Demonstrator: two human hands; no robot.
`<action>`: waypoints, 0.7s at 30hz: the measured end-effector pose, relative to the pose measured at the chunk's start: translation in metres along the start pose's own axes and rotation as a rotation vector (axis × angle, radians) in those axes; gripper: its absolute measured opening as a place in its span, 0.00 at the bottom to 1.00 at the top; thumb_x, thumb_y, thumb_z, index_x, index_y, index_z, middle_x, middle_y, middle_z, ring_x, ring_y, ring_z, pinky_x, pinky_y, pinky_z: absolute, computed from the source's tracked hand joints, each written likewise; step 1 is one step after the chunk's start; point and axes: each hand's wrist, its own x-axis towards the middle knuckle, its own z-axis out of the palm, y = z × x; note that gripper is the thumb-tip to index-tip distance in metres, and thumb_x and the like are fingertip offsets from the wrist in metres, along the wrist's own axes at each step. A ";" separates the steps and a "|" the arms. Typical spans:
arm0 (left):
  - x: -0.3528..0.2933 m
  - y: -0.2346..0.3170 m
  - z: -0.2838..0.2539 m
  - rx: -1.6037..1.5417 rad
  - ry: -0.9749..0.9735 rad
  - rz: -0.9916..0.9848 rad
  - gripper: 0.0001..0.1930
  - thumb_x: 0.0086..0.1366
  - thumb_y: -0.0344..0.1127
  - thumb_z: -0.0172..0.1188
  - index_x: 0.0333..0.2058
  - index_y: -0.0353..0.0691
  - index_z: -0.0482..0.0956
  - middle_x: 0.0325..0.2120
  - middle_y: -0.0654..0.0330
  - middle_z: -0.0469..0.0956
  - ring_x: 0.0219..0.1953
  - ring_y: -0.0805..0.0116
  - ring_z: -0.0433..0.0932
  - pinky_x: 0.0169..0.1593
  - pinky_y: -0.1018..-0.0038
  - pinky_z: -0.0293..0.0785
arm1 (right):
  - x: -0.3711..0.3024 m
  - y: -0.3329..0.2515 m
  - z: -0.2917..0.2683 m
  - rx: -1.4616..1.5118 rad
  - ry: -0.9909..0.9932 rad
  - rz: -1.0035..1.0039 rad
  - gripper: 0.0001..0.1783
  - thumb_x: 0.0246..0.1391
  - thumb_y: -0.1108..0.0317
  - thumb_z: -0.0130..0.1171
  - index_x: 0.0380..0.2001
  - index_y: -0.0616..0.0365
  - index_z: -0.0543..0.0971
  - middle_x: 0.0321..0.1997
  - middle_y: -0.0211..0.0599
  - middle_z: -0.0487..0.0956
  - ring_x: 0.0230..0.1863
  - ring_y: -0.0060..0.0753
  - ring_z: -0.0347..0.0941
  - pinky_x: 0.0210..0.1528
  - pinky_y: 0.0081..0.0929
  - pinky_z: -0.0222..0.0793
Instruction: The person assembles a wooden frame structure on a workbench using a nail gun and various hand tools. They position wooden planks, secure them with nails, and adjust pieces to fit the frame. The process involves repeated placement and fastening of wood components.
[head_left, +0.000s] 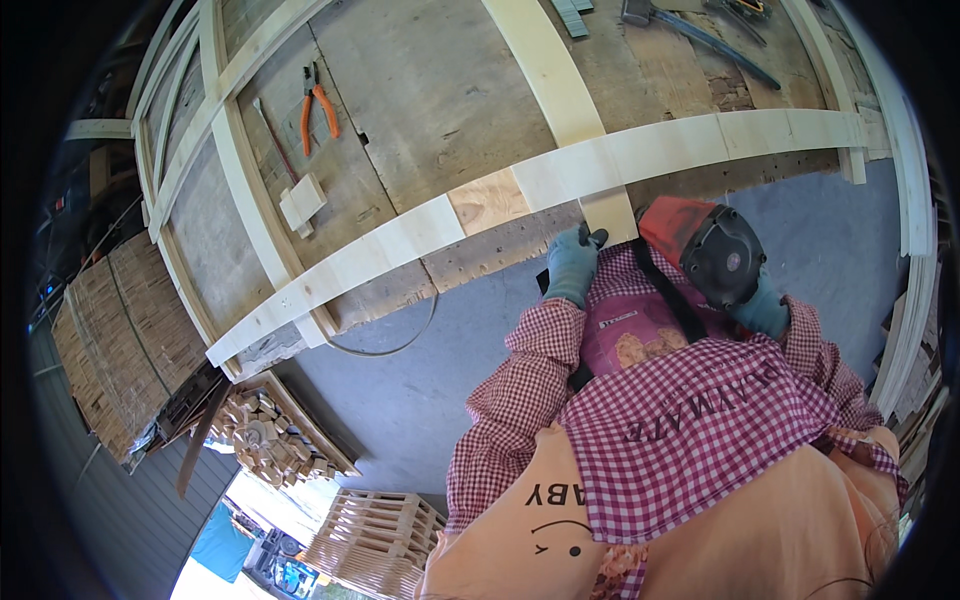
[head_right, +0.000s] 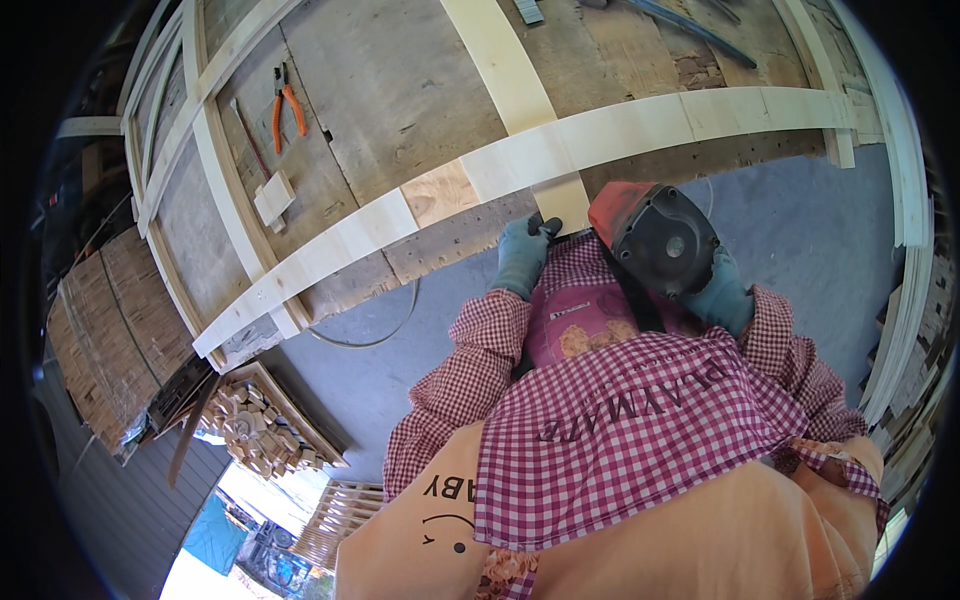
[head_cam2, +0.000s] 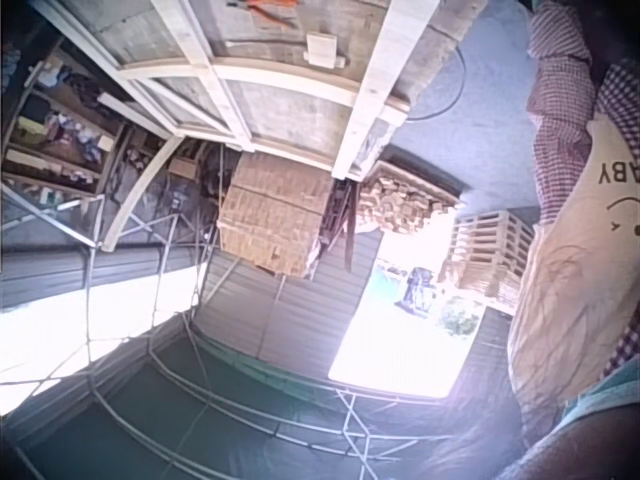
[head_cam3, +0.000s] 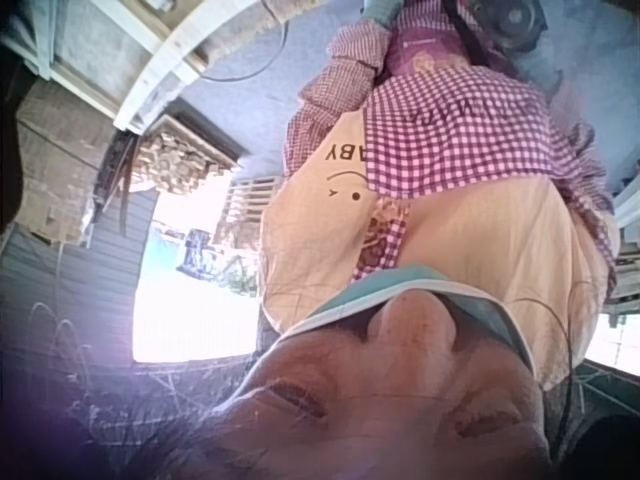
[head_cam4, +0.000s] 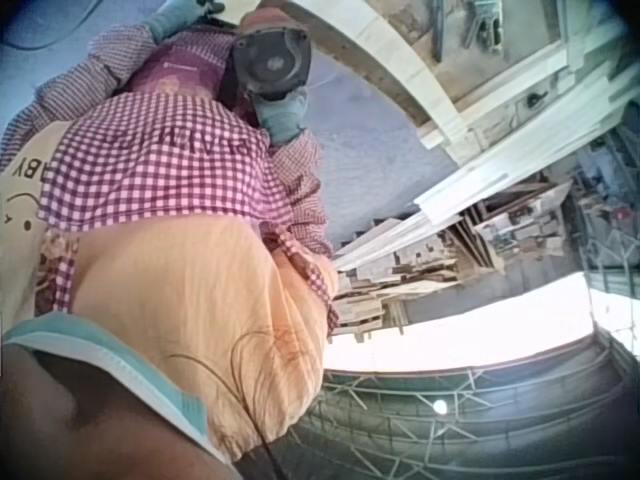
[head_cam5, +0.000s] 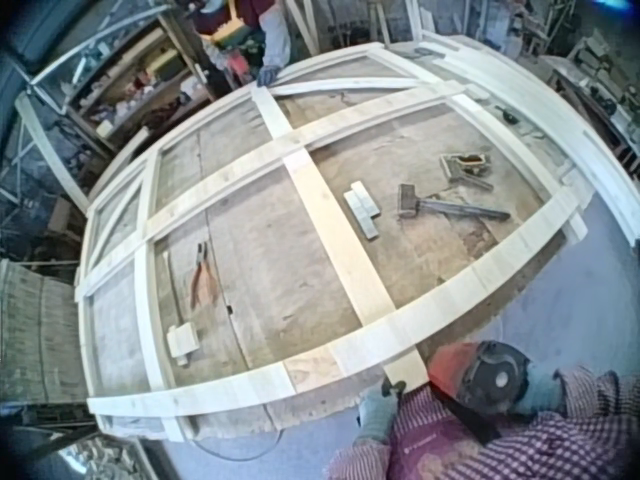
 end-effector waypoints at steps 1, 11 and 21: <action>0.000 0.001 -0.001 0.008 -0.003 -0.003 0.15 0.56 0.42 0.61 0.37 0.38 0.81 0.26 0.48 0.80 0.29 0.58 0.79 0.36 0.66 0.71 | 0.001 0.009 0.001 0.065 0.008 0.005 0.44 0.35 0.67 0.71 0.57 0.56 0.61 0.56 0.33 0.70 0.55 0.28 0.66 0.59 0.30 0.62; 0.001 0.007 -0.008 -0.007 -0.098 -0.093 0.18 0.55 0.47 0.60 0.38 0.40 0.79 0.31 0.46 0.78 0.36 0.50 0.77 0.41 0.61 0.70 | 0.001 -0.004 -0.001 0.071 0.079 0.043 0.45 0.31 0.70 0.73 0.55 0.59 0.62 0.55 0.36 0.70 0.54 0.29 0.68 0.56 0.29 0.66; 0.002 -0.002 0.000 -0.022 -0.031 -0.027 0.15 0.57 0.41 0.61 0.39 0.38 0.80 0.28 0.50 0.81 0.30 0.61 0.79 0.37 0.68 0.71 | 0.002 -0.015 -0.001 0.094 0.074 0.089 0.45 0.32 0.69 0.73 0.56 0.59 0.61 0.55 0.35 0.70 0.54 0.28 0.68 0.55 0.29 0.66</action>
